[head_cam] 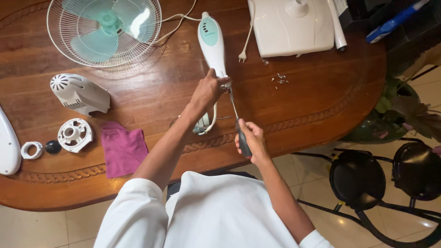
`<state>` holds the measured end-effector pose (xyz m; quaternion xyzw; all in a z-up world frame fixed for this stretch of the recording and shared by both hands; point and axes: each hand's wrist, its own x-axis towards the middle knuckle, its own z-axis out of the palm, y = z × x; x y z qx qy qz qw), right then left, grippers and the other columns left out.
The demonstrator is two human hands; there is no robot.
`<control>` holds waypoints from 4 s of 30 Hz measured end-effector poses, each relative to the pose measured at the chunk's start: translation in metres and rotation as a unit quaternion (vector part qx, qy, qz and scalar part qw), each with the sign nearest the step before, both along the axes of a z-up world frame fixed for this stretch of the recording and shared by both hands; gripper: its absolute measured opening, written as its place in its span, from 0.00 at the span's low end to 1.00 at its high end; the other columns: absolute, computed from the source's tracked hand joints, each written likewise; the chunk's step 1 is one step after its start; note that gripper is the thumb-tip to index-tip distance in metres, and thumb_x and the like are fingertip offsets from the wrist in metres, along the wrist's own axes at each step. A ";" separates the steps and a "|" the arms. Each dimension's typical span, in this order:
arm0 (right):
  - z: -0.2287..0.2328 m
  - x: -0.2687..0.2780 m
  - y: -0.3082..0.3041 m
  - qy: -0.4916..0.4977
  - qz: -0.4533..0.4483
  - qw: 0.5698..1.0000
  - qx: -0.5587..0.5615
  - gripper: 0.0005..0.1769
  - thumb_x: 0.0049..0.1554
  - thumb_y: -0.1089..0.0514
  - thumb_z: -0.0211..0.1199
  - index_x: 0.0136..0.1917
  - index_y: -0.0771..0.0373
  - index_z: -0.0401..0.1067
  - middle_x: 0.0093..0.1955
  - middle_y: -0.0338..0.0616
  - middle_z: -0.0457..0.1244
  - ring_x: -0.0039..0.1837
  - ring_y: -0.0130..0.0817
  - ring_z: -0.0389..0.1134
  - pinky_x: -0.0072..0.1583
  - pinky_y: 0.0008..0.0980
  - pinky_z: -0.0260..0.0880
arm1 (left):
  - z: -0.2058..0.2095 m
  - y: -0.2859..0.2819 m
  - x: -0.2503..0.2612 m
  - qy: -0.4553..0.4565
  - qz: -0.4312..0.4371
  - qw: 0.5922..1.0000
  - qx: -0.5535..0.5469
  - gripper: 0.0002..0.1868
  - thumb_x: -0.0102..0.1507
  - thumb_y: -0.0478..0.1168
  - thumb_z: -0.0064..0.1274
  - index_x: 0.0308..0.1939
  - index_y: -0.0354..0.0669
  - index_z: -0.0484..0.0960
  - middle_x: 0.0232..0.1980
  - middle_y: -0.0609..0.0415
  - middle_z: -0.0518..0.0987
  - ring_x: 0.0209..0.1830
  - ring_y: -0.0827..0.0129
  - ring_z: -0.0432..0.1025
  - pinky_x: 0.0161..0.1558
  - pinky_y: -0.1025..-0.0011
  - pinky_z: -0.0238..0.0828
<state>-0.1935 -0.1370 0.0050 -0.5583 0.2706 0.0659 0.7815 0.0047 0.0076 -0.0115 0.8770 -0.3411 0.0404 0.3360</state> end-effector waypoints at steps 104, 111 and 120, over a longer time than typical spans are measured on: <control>-0.171 0.185 -0.011 -0.141 0.230 0.850 -0.452 0.48 0.56 0.44 0.78 0.75 0.69 0.56 0.72 0.68 0.57 0.71 0.58 0.59 0.68 0.52 0.62 | -0.090 0.087 -0.107 0.372 0.373 0.850 0.018 0.50 0.52 0.69 0.66 0.64 0.38 0.69 0.53 0.41 0.78 0.56 0.50 0.73 0.60 0.47 0.66; -0.224 0.217 0.023 -0.150 0.284 0.941 -0.108 0.37 0.54 0.61 0.74 0.73 0.67 0.64 0.52 0.47 0.67 0.49 0.29 0.68 0.49 0.29 0.72 | -0.081 0.076 -0.133 0.279 0.345 0.896 0.026 0.41 0.52 0.64 0.67 0.65 0.53 0.78 0.56 0.43 0.76 0.61 0.49 0.67 0.61 0.47 0.59; -0.224 0.207 -0.026 -0.218 0.250 0.821 -0.464 0.36 0.49 0.59 0.76 0.68 0.62 0.67 0.62 0.58 0.61 0.64 0.51 0.64 0.64 0.46 0.66 | -0.061 0.060 -0.120 0.151 0.307 0.939 0.041 0.46 0.50 0.66 0.67 0.66 0.48 0.74 0.57 0.44 0.75 0.63 0.49 0.67 0.64 0.44 0.56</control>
